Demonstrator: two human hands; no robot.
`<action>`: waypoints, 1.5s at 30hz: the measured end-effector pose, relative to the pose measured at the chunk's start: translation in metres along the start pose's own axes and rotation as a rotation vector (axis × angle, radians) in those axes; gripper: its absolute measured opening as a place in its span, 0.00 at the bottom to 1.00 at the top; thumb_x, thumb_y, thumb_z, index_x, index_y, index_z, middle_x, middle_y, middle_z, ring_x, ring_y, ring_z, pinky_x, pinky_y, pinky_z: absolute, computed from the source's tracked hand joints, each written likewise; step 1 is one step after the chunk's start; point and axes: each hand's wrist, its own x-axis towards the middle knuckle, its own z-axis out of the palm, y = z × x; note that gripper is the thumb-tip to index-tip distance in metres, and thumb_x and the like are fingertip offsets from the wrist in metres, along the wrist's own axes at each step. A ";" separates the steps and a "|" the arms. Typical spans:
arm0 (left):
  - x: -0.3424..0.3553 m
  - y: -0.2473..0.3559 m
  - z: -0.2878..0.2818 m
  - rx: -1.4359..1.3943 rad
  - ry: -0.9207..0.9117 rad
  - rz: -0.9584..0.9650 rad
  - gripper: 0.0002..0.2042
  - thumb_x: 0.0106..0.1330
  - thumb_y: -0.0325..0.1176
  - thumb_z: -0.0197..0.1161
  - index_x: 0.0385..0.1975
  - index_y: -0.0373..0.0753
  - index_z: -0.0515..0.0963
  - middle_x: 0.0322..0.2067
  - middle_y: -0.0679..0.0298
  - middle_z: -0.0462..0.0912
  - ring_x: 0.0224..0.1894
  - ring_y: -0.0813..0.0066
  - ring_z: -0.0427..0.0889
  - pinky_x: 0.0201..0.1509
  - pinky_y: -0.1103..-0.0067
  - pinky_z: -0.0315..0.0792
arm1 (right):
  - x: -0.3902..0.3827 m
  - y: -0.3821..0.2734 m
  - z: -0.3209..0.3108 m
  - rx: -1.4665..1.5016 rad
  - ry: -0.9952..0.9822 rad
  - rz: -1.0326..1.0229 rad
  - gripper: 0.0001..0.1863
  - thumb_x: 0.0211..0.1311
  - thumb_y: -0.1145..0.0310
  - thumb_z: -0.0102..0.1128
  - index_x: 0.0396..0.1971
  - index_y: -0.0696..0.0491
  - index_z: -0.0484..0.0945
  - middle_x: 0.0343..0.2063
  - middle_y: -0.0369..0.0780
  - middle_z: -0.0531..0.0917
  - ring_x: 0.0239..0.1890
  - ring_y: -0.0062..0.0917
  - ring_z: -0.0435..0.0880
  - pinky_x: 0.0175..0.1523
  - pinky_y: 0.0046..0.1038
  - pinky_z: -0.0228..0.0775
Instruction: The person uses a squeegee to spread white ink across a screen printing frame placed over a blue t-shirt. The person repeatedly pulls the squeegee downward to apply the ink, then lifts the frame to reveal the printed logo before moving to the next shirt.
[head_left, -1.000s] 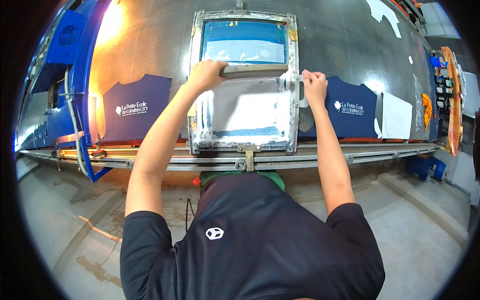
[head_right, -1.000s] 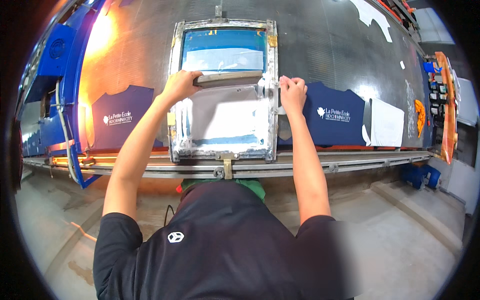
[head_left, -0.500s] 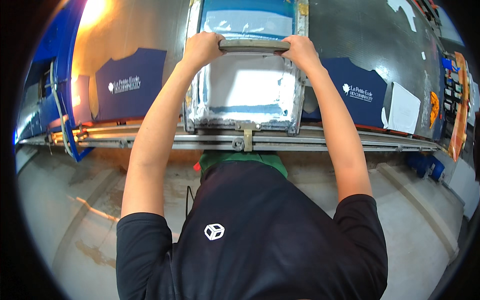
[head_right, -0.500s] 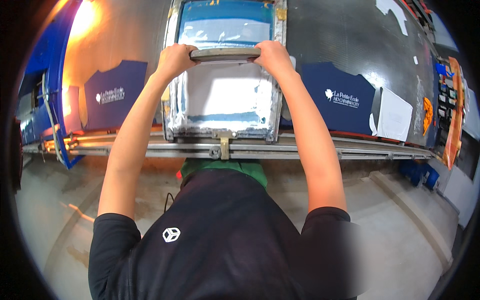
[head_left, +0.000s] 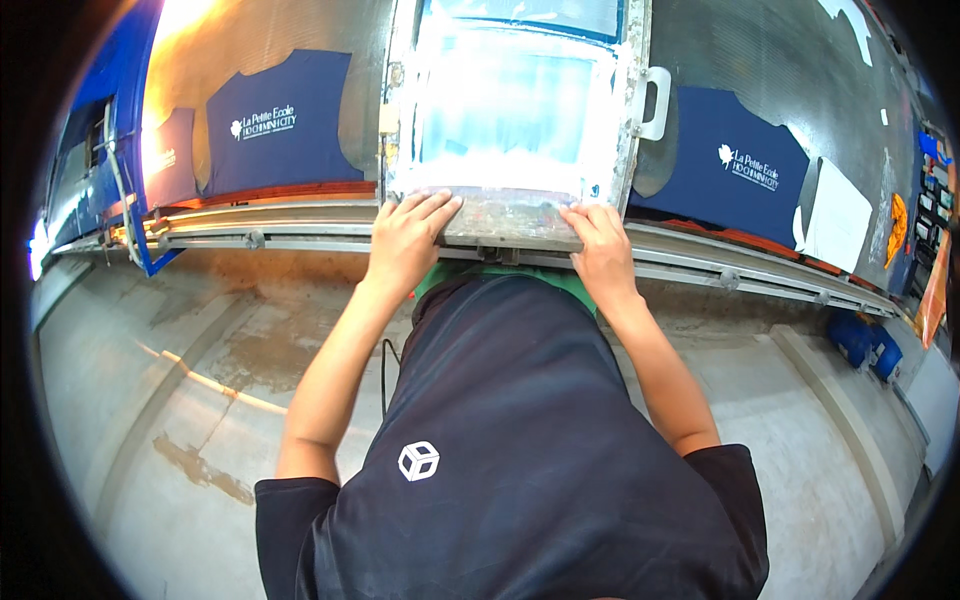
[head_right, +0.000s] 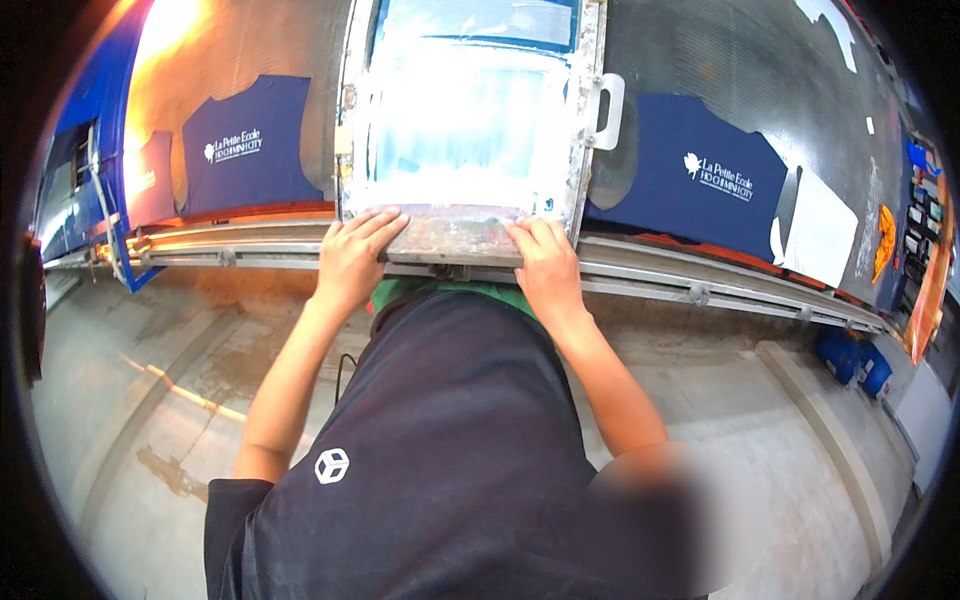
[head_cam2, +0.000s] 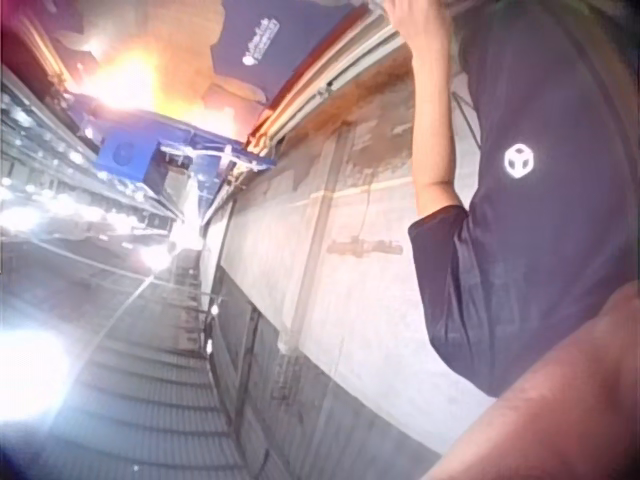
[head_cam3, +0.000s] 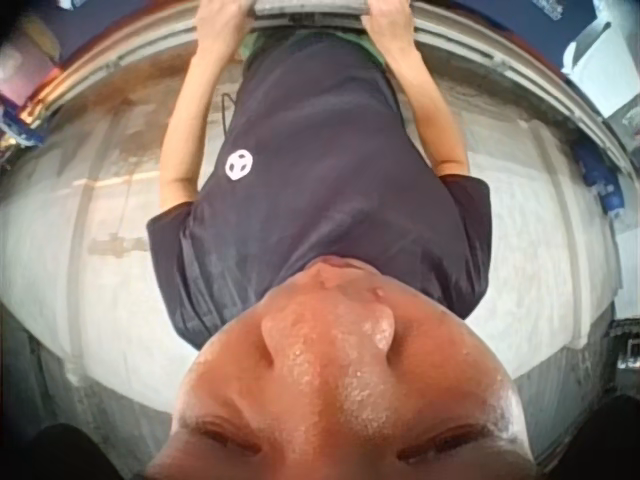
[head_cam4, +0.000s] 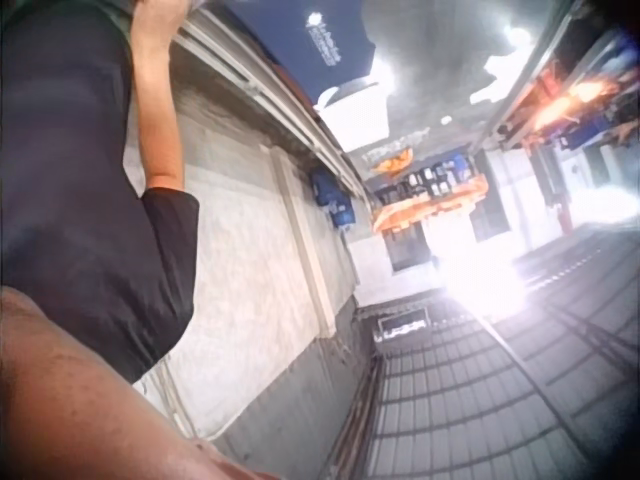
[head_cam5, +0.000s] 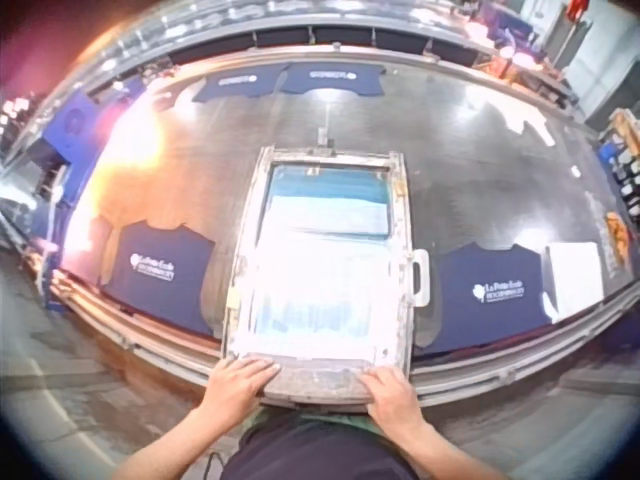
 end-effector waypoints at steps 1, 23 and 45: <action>0.007 -0.002 -0.014 -0.036 -0.066 -0.001 0.27 0.48 0.18 0.65 0.50 0.51 0.86 0.49 0.68 0.89 0.54 0.68 0.85 0.52 0.67 0.72 | 0.010 0.003 -0.010 -0.019 -0.047 -0.018 0.26 0.42 0.83 0.68 0.47 0.54 0.84 0.43 0.42 0.85 0.52 0.41 0.82 0.58 0.39 0.76; 0.089 -0.049 0.011 -0.053 0.089 0.079 0.13 0.54 0.37 0.75 0.41 0.53 0.89 0.33 0.67 0.90 0.38 0.62 0.89 0.41 0.66 0.81 | 0.085 0.041 -0.001 -0.059 -0.012 0.001 0.20 0.42 0.78 0.76 0.39 0.52 0.84 0.39 0.41 0.86 0.50 0.40 0.83 0.55 0.39 0.77; 0.061 -0.032 0.019 -0.024 0.062 0.027 0.16 0.50 0.27 0.76 0.40 0.52 0.88 0.37 0.71 0.89 0.44 0.69 0.87 0.45 0.68 0.73 | 0.058 0.038 0.011 -0.043 0.128 -0.069 0.18 0.43 0.84 0.73 0.36 0.52 0.84 0.36 0.42 0.85 0.45 0.40 0.83 0.51 0.39 0.78</action>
